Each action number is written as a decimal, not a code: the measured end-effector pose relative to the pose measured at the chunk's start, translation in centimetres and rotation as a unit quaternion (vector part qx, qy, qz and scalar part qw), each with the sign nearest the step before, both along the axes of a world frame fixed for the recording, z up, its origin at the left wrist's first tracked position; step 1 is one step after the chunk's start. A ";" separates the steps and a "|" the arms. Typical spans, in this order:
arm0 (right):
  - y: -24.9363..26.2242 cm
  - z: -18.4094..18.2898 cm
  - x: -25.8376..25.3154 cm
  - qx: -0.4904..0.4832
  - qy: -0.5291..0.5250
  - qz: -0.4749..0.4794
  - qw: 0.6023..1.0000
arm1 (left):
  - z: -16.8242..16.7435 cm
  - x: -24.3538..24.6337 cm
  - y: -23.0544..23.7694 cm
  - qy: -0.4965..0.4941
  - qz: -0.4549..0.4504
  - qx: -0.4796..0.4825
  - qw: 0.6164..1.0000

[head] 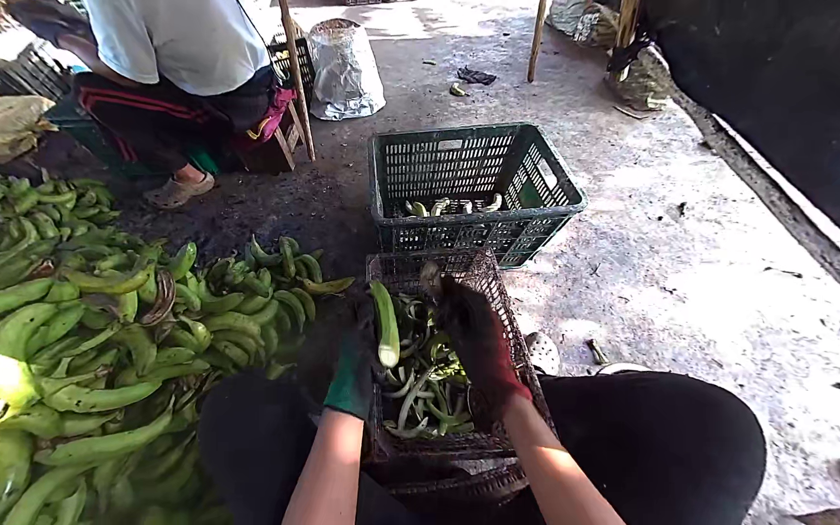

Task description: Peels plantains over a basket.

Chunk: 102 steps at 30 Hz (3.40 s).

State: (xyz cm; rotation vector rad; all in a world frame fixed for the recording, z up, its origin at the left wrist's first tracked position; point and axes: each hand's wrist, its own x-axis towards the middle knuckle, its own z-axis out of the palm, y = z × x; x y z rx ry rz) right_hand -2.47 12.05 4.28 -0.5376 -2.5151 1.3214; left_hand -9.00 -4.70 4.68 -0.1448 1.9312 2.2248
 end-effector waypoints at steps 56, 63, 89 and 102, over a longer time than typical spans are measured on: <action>0.6 -1.5 -0.1 0.029 -0.159 0.061 0.985 | -1.4 1.0 3.2 -0.124 -0.160 0.097 0.975; 1.7 -2.7 1.8 -0.050 -0.117 0.045 0.991 | -2.1 -1.5 1.2 -0.192 -0.109 0.263 0.939; -0.7 -6.1 2.2 -0.077 0.020 -0.131 0.988 | -2.9 0.4 1.9 -0.192 -0.122 0.152 0.962; 1.9 -3.3 8.0 -0.365 0.040 -0.047 0.929 | 5.0 -13.6 11.8 0.060 -0.076 -0.190 0.977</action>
